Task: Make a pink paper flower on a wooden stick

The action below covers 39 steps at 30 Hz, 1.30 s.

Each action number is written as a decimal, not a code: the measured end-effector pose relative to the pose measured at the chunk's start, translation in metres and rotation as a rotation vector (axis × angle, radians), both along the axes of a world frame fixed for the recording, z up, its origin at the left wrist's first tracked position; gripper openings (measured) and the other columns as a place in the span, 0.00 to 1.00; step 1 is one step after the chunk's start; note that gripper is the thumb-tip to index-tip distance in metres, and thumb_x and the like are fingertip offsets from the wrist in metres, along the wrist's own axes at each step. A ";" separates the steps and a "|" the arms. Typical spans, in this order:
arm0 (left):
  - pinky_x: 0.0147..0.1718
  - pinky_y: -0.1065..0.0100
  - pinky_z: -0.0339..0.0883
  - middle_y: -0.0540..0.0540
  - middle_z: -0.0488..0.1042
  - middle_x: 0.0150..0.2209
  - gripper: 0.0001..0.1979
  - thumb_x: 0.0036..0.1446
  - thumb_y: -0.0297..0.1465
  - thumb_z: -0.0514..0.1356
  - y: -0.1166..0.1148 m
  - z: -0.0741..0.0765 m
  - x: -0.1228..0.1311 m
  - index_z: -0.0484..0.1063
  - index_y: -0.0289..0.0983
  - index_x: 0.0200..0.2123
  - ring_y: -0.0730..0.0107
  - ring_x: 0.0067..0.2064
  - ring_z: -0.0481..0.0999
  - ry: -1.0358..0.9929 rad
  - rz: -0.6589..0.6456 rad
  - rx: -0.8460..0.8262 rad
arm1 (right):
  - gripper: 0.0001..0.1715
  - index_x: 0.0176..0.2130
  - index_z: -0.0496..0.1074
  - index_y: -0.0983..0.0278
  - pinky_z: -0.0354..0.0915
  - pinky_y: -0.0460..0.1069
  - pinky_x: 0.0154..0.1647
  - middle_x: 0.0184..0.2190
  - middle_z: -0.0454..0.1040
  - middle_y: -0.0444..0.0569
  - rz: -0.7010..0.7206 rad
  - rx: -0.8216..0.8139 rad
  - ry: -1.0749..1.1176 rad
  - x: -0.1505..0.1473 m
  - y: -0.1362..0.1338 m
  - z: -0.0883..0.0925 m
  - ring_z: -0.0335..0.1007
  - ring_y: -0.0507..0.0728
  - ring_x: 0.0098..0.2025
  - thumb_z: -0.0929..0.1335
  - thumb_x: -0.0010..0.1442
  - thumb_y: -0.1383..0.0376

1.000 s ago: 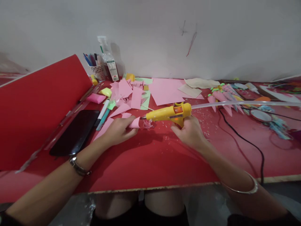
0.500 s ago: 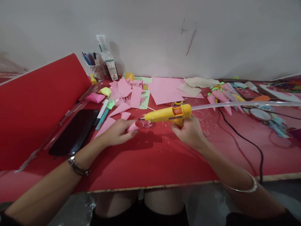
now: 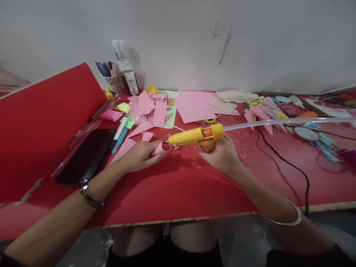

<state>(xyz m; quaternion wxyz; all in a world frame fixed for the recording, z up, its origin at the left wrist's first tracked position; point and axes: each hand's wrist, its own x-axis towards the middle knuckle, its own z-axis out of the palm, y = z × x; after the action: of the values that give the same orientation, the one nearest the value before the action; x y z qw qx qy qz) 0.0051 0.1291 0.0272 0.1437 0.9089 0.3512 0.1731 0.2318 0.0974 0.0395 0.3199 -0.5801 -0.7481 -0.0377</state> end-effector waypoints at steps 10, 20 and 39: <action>0.23 0.72 0.56 0.47 0.70 0.22 0.13 0.54 0.37 0.48 0.004 -0.008 -0.002 0.67 0.34 0.31 0.70 0.24 0.69 0.080 0.146 0.142 | 0.09 0.30 0.67 0.64 0.60 0.49 0.25 0.20 0.66 0.47 -0.034 0.111 0.007 -0.002 -0.002 0.000 0.64 0.55 0.25 0.64 0.46 0.62; 0.23 0.72 0.56 0.47 0.72 0.24 0.15 0.54 0.40 0.49 0.005 -0.007 -0.005 0.66 0.35 0.35 0.70 0.24 0.69 0.025 0.181 0.184 | 0.10 0.31 0.65 0.63 0.63 0.51 0.29 0.24 0.68 0.49 0.020 0.151 -0.003 -0.002 -0.004 0.000 0.66 0.57 0.29 0.65 0.48 0.60; 0.24 0.71 0.58 0.45 0.73 0.26 0.14 0.54 0.36 0.45 0.004 -0.005 -0.001 0.66 0.34 0.30 0.70 0.25 0.70 0.016 0.197 0.220 | 0.06 0.27 0.62 0.61 0.64 0.49 0.23 0.23 0.66 0.45 0.089 0.279 0.064 -0.004 -0.001 0.000 0.65 0.53 0.24 0.65 0.45 0.65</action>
<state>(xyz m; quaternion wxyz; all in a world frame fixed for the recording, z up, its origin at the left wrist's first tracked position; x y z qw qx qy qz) 0.0036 0.1330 0.0222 0.0227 0.8816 0.4188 0.2165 0.2279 0.0965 0.0397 0.4227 -0.4973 -0.7498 -0.1087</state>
